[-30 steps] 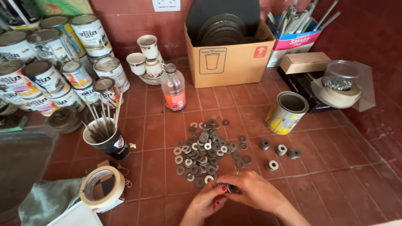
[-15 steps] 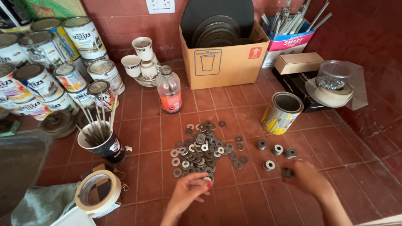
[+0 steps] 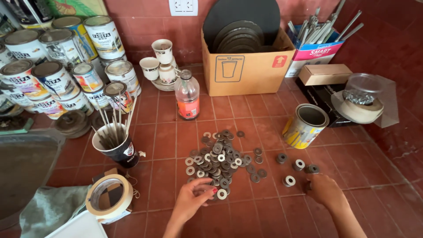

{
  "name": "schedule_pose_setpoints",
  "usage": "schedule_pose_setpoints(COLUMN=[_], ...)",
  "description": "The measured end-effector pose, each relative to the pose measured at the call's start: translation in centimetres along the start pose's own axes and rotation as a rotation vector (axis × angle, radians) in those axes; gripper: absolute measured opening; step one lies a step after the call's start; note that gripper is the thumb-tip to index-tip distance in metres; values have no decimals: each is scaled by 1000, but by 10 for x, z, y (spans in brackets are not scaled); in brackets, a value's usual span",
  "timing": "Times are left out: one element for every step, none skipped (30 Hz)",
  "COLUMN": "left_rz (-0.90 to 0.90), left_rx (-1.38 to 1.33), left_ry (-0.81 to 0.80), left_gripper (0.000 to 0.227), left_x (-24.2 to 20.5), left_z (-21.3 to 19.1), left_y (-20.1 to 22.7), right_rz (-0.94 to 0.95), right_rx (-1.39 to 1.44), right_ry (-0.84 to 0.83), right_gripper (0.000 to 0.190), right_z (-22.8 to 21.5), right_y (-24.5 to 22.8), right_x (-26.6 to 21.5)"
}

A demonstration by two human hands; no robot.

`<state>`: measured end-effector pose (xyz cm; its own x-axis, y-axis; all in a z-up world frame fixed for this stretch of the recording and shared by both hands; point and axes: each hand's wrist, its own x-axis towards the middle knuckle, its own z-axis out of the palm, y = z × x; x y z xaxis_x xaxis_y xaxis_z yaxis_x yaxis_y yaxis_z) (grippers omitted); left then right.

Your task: Stacking metal washers onto a bolt from a pile on the floor.

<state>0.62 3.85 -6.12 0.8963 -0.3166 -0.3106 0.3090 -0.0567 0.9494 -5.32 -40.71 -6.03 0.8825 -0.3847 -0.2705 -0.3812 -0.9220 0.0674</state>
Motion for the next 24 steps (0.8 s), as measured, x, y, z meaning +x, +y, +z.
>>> schedule_pose_setpoints(left_rz=[-5,-5,-16,-27,-27,-25,-23,-23,-24,-26,-26,-19,-12,-12,-6,0,1,19,35,35,155,273,274,284], left_rx=[-4,-5,1,8,6,5,3,1,4,7,6,24,44,43,46,48,46,136,225,221,534,846,845,830], left_ry=[-3,-2,0,1,4,4,5,10,17,24,28,45,63,67,73,79,83,134,186,189,323,456,462,492], left_gripper=[44,44,45,47,47,47,47,47,46,45,45,45,45,45,44,44,44,41,38,38,36,33,33,30], left_x=[-1,-3,-6,-8,-7,-7,-8,-8,-9,-9,-12,-14,-17,-17,-17,-17,-19,-20,-22,-17,-12,-6,-4,-2], left_z=[0,0,0,0,-1,-1,-2,-2,-3,-4,-4,-5,-5,-7,-8,-10,-11,-13,-14,-21,-27,-33,-36,-38], left_y=[0,1,3,5,4,2,0,-1,-1,-1,2,5,8,7,7,6,8,11,13,5,-4,-12,-14,-15], right_rz=[8,6,0,-7,-10,14,36,31,48,65,61,54,47,43,48,54,50,36,23,19,46,72,67,89], right_rx=[26,24,25,25,23,28,33,30,30,30,29,21,13,12,10,9,6,31,54,51,69,87,86,46], right_ry=[-18,-19,-10,-1,-1,-6,-11,-11,-22,-34,-33,-36,-39,-38,-35,-31,-29,-27,-26,-25,-10,4,8,80], right_gripper=[22,22,25,30,30,26,23,23,24,25,25,24,23,23,25,28,28,30,35,35,44,53,53,54], right_z=[-4,0,5,9,4,-1,-4,-2,0,2,1,1,1,5,10,14,12,10,8,-8,-24,-39,-47,-55], right_y=[-2,1,3,6,3,-1,-5,-3,-2,-1,-2,-3,-4,-3,-1,1,1,1,1,-6,-12,-18,-20,-21], right_x=[-2,2,5,9,5,1,-4,-2,0,2,1,0,0,4,8,12,11,9,8,-7,-21,-36,-43,-50])
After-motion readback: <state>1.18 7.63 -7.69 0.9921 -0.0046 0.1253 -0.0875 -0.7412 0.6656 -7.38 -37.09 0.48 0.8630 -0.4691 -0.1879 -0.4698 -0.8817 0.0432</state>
